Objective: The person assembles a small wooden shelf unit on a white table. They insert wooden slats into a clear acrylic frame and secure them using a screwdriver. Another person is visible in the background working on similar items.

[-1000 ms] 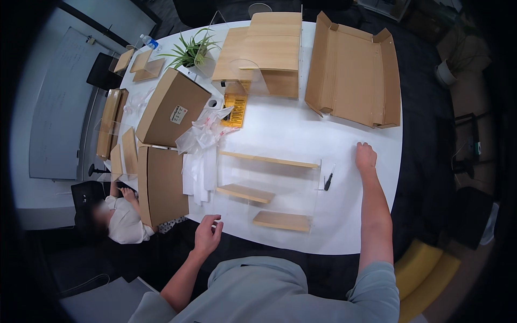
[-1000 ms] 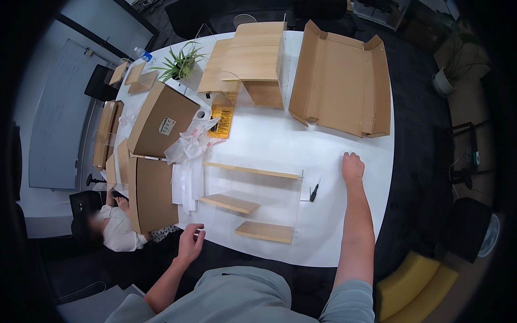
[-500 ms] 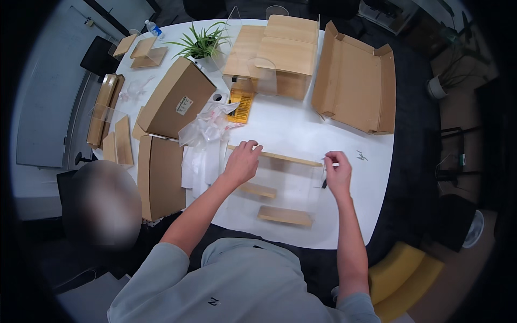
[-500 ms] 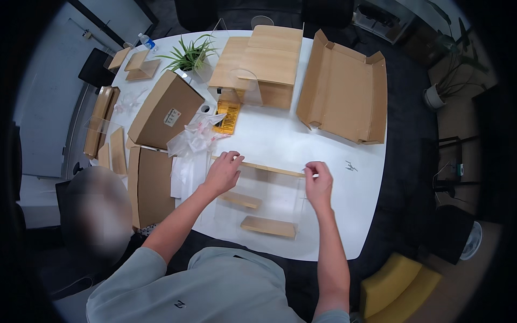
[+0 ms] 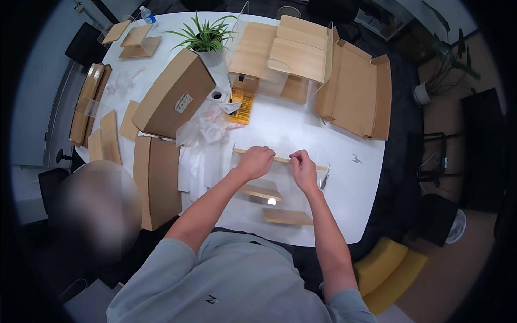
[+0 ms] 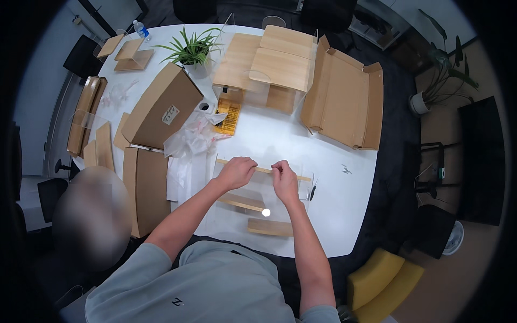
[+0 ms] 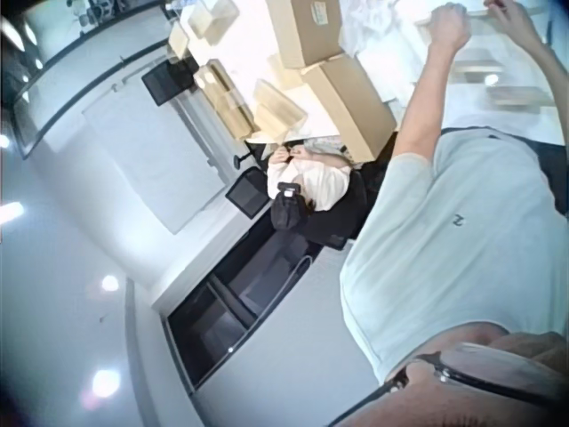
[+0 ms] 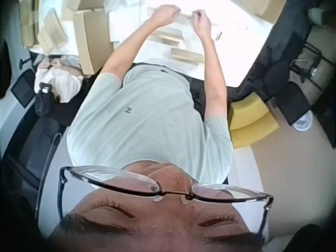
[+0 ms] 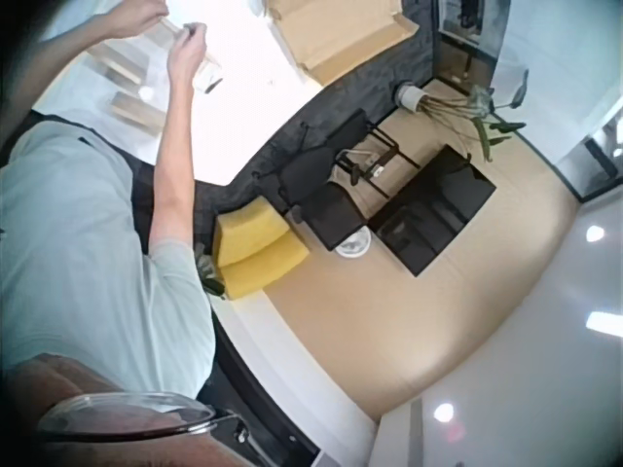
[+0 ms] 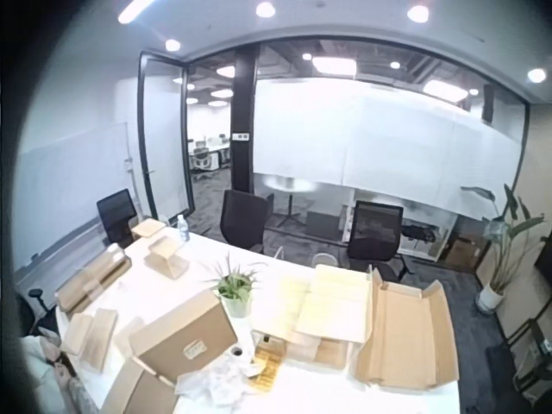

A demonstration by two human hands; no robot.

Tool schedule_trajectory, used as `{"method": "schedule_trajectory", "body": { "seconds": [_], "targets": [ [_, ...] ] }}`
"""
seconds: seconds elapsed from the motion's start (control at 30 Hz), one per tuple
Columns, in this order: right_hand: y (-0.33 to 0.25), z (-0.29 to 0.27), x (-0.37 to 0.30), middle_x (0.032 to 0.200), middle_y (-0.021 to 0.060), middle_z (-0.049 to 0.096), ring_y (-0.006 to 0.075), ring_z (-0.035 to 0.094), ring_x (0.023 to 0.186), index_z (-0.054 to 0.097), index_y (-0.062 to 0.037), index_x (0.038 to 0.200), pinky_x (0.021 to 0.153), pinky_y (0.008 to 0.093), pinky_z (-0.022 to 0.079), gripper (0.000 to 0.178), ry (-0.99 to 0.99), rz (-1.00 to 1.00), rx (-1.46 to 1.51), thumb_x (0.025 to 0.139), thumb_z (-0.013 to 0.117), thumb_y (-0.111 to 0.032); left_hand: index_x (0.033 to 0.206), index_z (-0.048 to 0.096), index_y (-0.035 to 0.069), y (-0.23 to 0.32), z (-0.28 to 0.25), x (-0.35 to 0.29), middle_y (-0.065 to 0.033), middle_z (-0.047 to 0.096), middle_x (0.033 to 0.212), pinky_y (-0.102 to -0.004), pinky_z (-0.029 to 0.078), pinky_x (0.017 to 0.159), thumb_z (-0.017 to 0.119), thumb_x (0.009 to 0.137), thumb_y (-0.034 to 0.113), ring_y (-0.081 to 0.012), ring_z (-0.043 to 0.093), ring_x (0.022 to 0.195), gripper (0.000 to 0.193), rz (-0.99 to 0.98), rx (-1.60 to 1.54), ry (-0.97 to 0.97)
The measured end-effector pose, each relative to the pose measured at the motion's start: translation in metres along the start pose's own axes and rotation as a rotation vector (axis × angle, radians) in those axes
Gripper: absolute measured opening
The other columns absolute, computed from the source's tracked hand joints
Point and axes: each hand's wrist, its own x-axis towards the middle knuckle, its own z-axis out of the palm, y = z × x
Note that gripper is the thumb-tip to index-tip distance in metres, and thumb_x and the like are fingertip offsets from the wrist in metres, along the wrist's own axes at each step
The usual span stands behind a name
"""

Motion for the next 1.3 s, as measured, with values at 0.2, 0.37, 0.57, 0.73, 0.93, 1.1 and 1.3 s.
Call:
{"method": "schedule_trajectory", "body": {
  "seconds": [0.2,0.37,0.57,0.73,0.93,1.1,1.3],
  "targets": [
    [-0.002,0.001,0.0,0.096,0.0156,0.071,0.0275,0.071,0.088,0.058,0.0012,0.104,0.077,0.0362,0.055,0.011,0.003,0.023,-0.023,0.098,0.057,-0.008,0.094,0.071,0.003,0.007,0.0,0.01,-0.0147,0.071,0.094,-0.0433,0.053,0.081,0.067,0.087,0.02,-0.0329,0.068,0.087,0.018,-0.137,-0.055,-0.088],
    [-0.001,0.002,0.003,0.099,0.0135,0.072,0.0233,0.071,0.091,0.058,0.0005,0.104,0.077,0.034,0.055,0.01,-0.005,0.032,-0.042,0.098,0.057,-0.008,0.089,0.072,0.003,0.004,0.003,0.025,-0.0162,0.071,0.092,-0.0429,0.054,0.079,0.067,0.086,0.021,-0.0334,0.068,0.086,0.019,-0.294,-0.136,-0.155],
    [-0.008,0.002,0.005,0.096,0.0152,0.071,0.0283,0.07,0.09,0.059,0.0006,0.102,0.078,0.0362,0.056,0.009,0.018,0.045,-0.025,0.096,0.059,-0.006,0.089,0.073,0.004,-0.001,0.006,0.032,-0.0151,0.072,0.091,-0.0439,0.054,0.078,0.065,0.088,0.023,-0.0345,0.068,0.087,0.02,-0.361,-0.162,-0.158],
    [-0.01,0.008,0.001,0.092,0.0115,0.067,0.0309,0.064,0.092,0.064,-0.0023,0.096,0.079,0.0388,0.054,0.008,0.119,-0.19,-0.172,0.088,0.065,-0.002,0.089,0.072,0.005,0.0,0.004,0.033,-0.0153,0.072,0.091,-0.0441,0.054,0.078,0.065,0.089,0.025,-0.0347,0.068,0.087,0.021,-0.399,-0.176,-0.179],
    [-0.008,0.016,-0.003,0.091,0.01,0.065,0.0319,0.06,0.088,0.067,-0.0047,0.09,0.077,0.0425,0.048,0.006,0.089,-0.259,-0.252,0.085,0.068,-0.002,0.089,0.073,0.005,0.0,0.003,0.033,-0.0152,0.072,0.091,-0.0442,0.054,0.077,0.065,0.089,0.026,-0.0346,0.068,0.087,0.022,-0.415,-0.181,-0.187],
    [-0.012,0.016,-0.004,0.089,0.0095,0.064,0.0309,0.06,0.089,0.068,-0.0067,0.091,0.08,0.0428,0.046,0.008,0.069,-0.278,-0.325,0.084,0.07,-0.004,0.089,0.073,0.005,-0.001,0.004,0.031,-0.0153,0.072,0.091,-0.0441,0.054,0.077,0.065,0.089,0.026,-0.0343,0.069,0.086,0.023,-0.419,-0.195,-0.169],
    [-0.022,0.012,0.002,0.084,0.0077,0.061,0.0279,0.06,0.086,0.067,-0.0083,0.089,0.08,0.042,0.046,0.006,0.055,-0.467,-0.607,0.084,0.07,-0.009,0.095,0.07,0.006,0.007,0.001,0.031,-0.0122,0.069,0.099,-0.0424,0.051,0.083,0.068,0.085,0.016,-0.0329,0.065,0.096,0.014,-0.324,-0.18,-0.083]
  ]
}}
